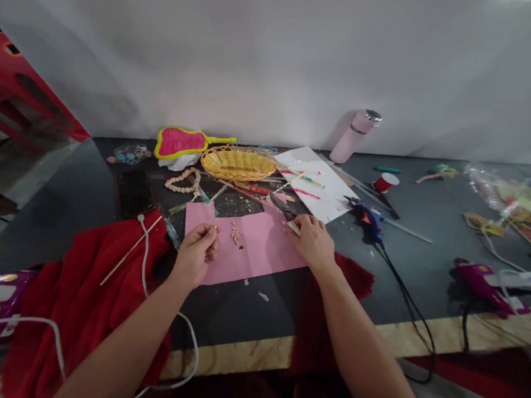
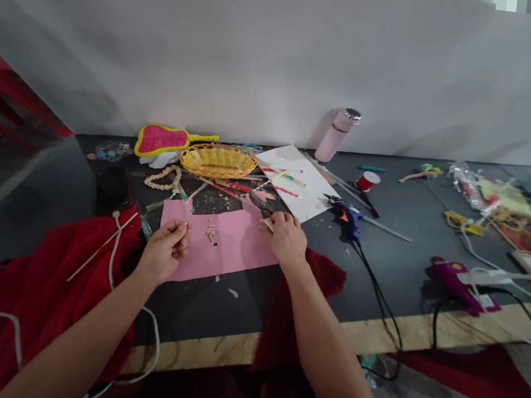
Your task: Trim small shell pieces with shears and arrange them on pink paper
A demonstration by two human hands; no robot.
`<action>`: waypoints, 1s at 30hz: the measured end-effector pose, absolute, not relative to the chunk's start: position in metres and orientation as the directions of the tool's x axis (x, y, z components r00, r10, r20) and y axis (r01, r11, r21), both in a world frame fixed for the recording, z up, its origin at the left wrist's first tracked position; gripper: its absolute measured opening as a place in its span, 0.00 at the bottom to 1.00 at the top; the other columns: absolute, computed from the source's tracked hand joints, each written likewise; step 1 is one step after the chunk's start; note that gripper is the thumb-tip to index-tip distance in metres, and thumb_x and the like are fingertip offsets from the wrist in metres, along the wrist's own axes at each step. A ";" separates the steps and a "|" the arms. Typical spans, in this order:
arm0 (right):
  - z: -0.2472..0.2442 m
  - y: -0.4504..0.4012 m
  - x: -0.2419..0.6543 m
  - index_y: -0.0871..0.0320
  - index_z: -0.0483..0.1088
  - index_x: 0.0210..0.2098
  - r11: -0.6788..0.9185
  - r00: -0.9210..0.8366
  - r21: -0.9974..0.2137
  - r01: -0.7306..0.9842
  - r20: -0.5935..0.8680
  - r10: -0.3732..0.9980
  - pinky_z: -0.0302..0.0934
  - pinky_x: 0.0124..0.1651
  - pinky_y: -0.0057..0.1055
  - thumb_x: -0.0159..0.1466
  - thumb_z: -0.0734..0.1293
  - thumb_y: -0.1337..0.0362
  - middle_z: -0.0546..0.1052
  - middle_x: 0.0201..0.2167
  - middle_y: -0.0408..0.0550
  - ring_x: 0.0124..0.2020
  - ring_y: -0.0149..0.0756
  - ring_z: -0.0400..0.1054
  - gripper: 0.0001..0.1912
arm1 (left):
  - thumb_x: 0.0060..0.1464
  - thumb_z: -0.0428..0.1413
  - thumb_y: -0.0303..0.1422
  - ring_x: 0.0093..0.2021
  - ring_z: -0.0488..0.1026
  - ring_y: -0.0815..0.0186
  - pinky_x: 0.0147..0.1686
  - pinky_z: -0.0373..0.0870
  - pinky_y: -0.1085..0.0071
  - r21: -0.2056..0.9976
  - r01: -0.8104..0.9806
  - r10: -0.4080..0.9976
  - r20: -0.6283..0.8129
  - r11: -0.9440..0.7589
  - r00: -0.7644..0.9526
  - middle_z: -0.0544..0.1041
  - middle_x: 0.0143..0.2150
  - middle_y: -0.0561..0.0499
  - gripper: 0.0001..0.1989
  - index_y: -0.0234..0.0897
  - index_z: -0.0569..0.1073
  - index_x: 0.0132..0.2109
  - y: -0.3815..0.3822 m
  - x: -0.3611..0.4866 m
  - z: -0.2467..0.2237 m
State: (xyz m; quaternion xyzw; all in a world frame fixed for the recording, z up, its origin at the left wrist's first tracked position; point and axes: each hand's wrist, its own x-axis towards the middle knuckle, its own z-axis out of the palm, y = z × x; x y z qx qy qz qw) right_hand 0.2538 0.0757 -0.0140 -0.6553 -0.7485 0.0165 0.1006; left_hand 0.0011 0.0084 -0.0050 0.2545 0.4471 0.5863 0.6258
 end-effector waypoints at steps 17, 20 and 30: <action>0.000 0.131 0.147 0.61 0.70 0.35 0.310 -0.328 -0.214 0.926 -0.055 0.943 0.58 0.38 0.30 0.63 0.62 0.59 0.76 0.36 0.54 0.38 0.41 0.69 0.10 | 0.45 0.60 0.32 0.17 0.53 0.80 0.19 0.48 0.80 0.802 -0.592 0.966 -0.209 0.078 -0.155 0.68 0.23 0.57 0.12 0.36 0.68 0.37 0.009 -0.006 -0.002; -0.003 0.137 0.143 0.62 0.70 0.34 0.294 -0.315 -0.227 0.929 -0.064 0.947 0.58 0.38 0.31 0.63 0.61 0.64 0.76 0.36 0.56 0.38 0.42 0.70 0.08 | 0.45 0.60 0.33 0.17 0.53 0.79 0.19 0.50 0.80 0.816 -0.574 0.965 -0.202 0.070 -0.170 0.68 0.24 0.56 0.11 0.35 0.67 0.35 0.009 -0.005 -0.003; 0.021 0.077 0.166 0.56 0.61 0.33 0.387 -0.493 -0.686 0.617 0.047 0.869 0.58 0.30 0.23 0.67 0.55 0.63 0.69 0.24 0.40 0.26 0.28 0.65 0.08 | 0.51 0.57 0.39 0.17 0.52 0.80 0.17 0.47 0.81 0.909 -0.402 0.978 -0.174 0.113 -0.118 0.66 0.27 0.58 0.13 0.37 0.71 0.42 0.005 -0.001 -0.010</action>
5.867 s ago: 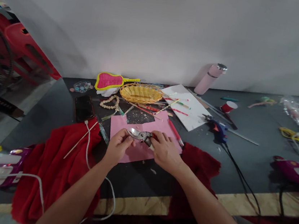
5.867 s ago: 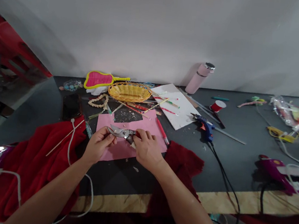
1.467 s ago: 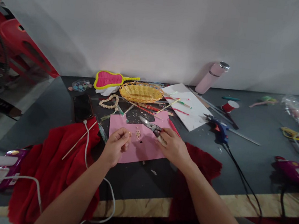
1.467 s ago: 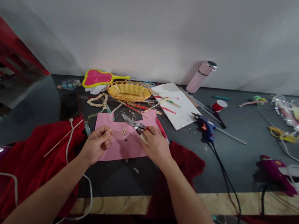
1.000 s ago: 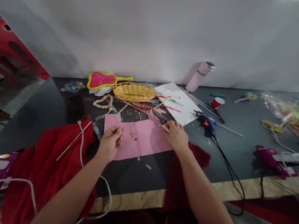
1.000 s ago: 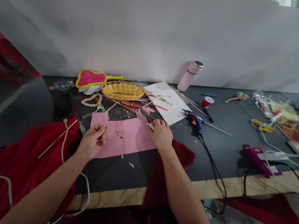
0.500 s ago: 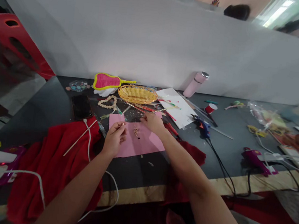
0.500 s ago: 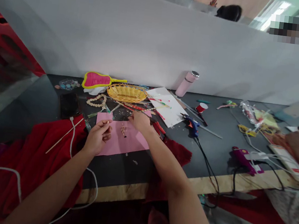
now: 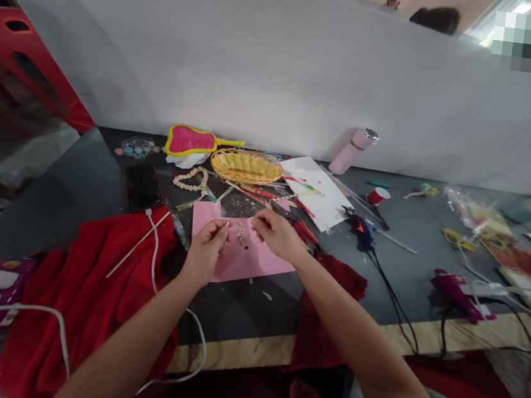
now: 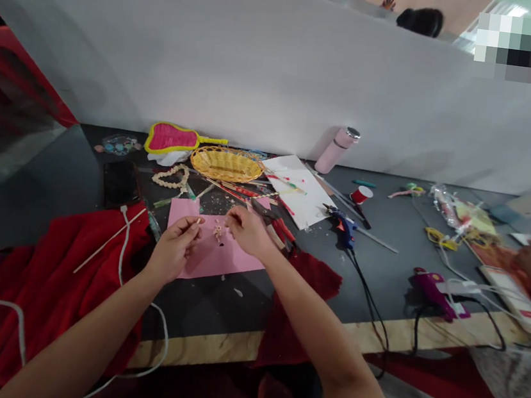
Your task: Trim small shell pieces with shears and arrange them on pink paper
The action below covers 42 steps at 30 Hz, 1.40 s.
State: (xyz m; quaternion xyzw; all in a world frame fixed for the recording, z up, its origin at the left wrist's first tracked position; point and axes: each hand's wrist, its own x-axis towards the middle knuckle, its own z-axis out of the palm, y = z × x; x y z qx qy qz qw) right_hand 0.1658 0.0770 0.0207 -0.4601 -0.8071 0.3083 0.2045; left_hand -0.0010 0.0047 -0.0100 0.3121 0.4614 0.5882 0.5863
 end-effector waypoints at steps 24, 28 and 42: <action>-0.010 0.032 0.166 0.57 0.63 0.33 0.222 -0.369 -0.967 0.126 0.162 0.915 0.58 0.34 0.28 0.65 0.60 0.58 0.67 0.28 0.42 0.30 0.31 0.61 0.09 | 0.53 0.56 0.40 0.18 0.55 0.79 0.17 0.49 0.81 0.925 -0.239 0.955 -0.280 0.295 0.097 0.65 0.24 0.58 0.11 0.35 0.68 0.34 -0.008 0.023 -0.005; -0.010 0.031 0.166 0.57 0.64 0.33 0.221 -0.363 -0.969 0.113 0.167 0.917 0.58 0.34 0.28 0.65 0.61 0.58 0.67 0.28 0.42 0.30 0.31 0.61 0.09 | 0.52 0.56 0.40 0.20 0.57 0.77 0.19 0.53 0.80 0.942 -0.186 0.960 -0.269 0.279 0.076 0.66 0.24 0.57 0.12 0.35 0.68 0.33 -0.009 0.024 -0.002; -0.012 0.032 0.173 0.56 0.68 0.41 0.185 -0.440 -0.982 0.033 0.152 0.885 0.63 0.40 0.31 0.64 0.63 0.59 0.73 0.35 0.46 0.36 0.33 0.67 0.09 | 0.56 0.54 0.41 0.21 0.57 0.76 0.20 0.53 0.79 0.950 -0.168 0.963 -0.247 0.262 0.106 0.65 0.25 0.56 0.12 0.35 0.68 0.34 -0.009 0.019 0.001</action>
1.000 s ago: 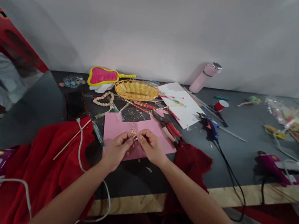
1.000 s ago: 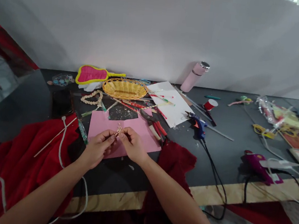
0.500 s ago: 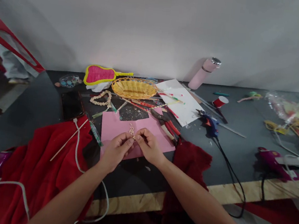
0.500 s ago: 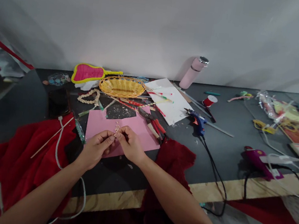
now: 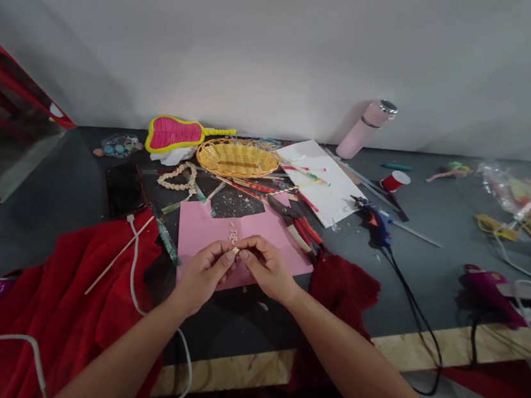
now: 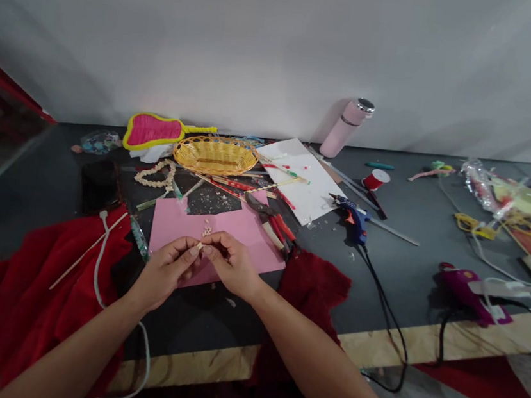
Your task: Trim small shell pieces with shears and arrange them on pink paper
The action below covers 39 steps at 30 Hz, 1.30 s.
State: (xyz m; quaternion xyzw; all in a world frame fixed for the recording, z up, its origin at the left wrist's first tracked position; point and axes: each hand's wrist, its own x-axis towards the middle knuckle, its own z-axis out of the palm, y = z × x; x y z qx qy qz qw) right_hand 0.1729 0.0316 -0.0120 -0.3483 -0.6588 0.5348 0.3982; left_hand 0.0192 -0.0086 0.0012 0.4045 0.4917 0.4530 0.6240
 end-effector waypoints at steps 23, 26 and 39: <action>-0.006 0.036 0.176 0.57 0.66 0.34 0.323 -0.521 -0.908 0.267 0.146 0.841 0.60 0.35 0.27 0.65 0.59 0.65 0.70 0.29 0.43 0.30 0.30 0.64 0.06 | 0.58 0.50 0.37 0.28 0.62 0.69 0.30 0.59 0.74 0.961 0.272 0.993 -0.071 0.043 0.095 0.67 0.26 0.55 0.10 0.37 0.70 0.34 -0.007 0.013 0.003; -0.006 0.038 0.178 0.57 0.68 0.38 0.314 -0.513 -0.925 0.216 0.165 0.842 0.62 0.39 0.30 0.65 0.59 0.65 0.72 0.33 0.46 0.34 0.32 0.66 0.07 | 0.57 0.51 0.40 0.25 0.60 0.70 0.26 0.57 0.75 0.974 0.182 0.985 -0.154 0.138 0.079 0.66 0.26 0.55 0.11 0.37 0.69 0.33 -0.007 0.014 0.003; -0.007 0.038 0.177 0.54 0.74 0.39 0.401 -0.495 -0.906 0.134 0.289 0.820 0.64 0.41 0.32 0.64 0.63 0.62 0.76 0.33 0.48 0.36 0.34 0.70 0.08 | 0.55 0.52 0.43 0.21 0.56 0.75 0.20 0.52 0.78 0.955 -0.023 0.942 -0.288 0.296 0.170 0.63 0.25 0.57 0.14 0.35 0.67 0.32 -0.007 0.012 0.000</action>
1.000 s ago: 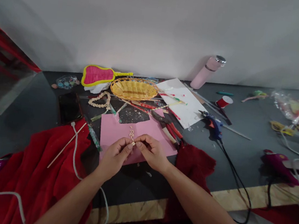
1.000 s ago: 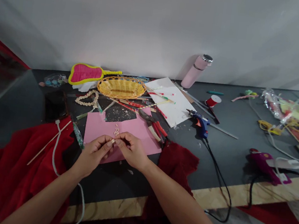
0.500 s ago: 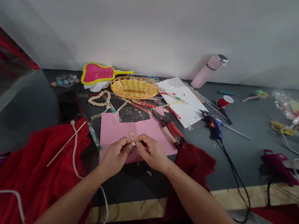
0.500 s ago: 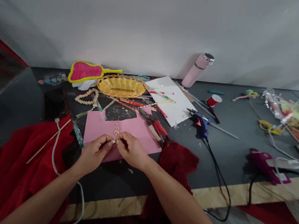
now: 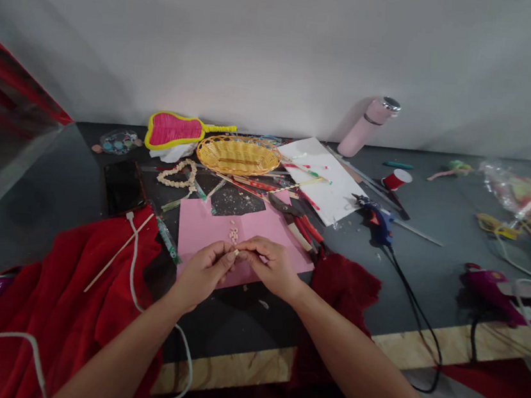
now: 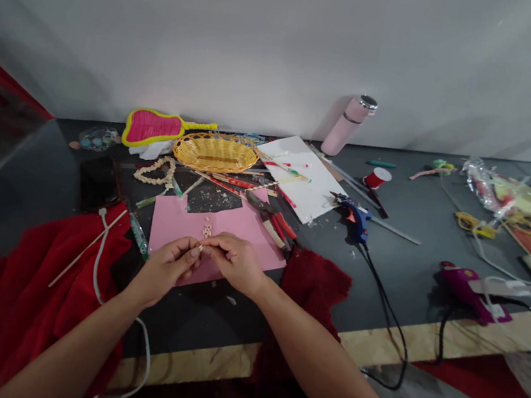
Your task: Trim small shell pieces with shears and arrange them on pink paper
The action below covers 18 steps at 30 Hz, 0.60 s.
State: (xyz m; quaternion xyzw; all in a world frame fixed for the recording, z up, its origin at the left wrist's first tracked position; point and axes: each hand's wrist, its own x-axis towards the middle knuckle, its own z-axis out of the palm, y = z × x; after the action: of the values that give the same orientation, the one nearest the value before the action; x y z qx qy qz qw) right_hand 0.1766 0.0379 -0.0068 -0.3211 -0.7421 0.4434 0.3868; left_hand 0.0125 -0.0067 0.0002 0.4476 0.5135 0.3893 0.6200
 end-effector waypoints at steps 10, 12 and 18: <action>-0.008 0.037 0.176 0.53 0.72 0.41 0.428 -0.504 -0.886 0.179 0.292 0.813 0.65 0.41 0.33 0.65 0.61 0.62 0.76 0.34 0.48 0.36 0.35 0.70 0.09 | 0.53 0.54 0.43 0.21 0.56 0.75 0.20 0.52 0.78 0.954 -0.033 0.944 -0.291 0.299 0.155 0.63 0.25 0.57 0.14 0.35 0.68 0.33 -0.006 0.013 0.004; -0.009 0.037 0.176 0.53 0.72 0.41 0.439 -0.503 -0.880 0.181 0.301 0.810 0.65 0.41 0.33 0.65 0.61 0.63 0.75 0.34 0.47 0.36 0.35 0.70 0.09 | 0.54 0.54 0.43 0.21 0.56 0.75 0.20 0.52 0.78 0.956 -0.032 0.947 -0.284 0.291 0.149 0.63 0.25 0.57 0.14 0.35 0.68 0.33 -0.006 0.013 0.004; -0.008 0.037 0.177 0.54 0.72 0.41 0.486 -0.468 -0.856 0.177 0.362 0.806 0.65 0.41 0.34 0.65 0.61 0.65 0.76 0.34 0.49 0.37 0.35 0.70 0.09 | 0.55 0.53 0.42 0.23 0.59 0.73 0.23 0.55 0.77 0.972 -0.003 0.964 -0.232 0.234 0.127 0.66 0.27 0.55 0.13 0.35 0.69 0.35 -0.006 0.014 0.001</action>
State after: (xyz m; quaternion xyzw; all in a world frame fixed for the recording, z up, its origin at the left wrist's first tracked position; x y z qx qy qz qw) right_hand 0.1768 0.0365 -0.0079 -0.3224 -0.7623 0.3910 0.4025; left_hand 0.0138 -0.0062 0.0008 0.4638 0.5184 0.4096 0.5903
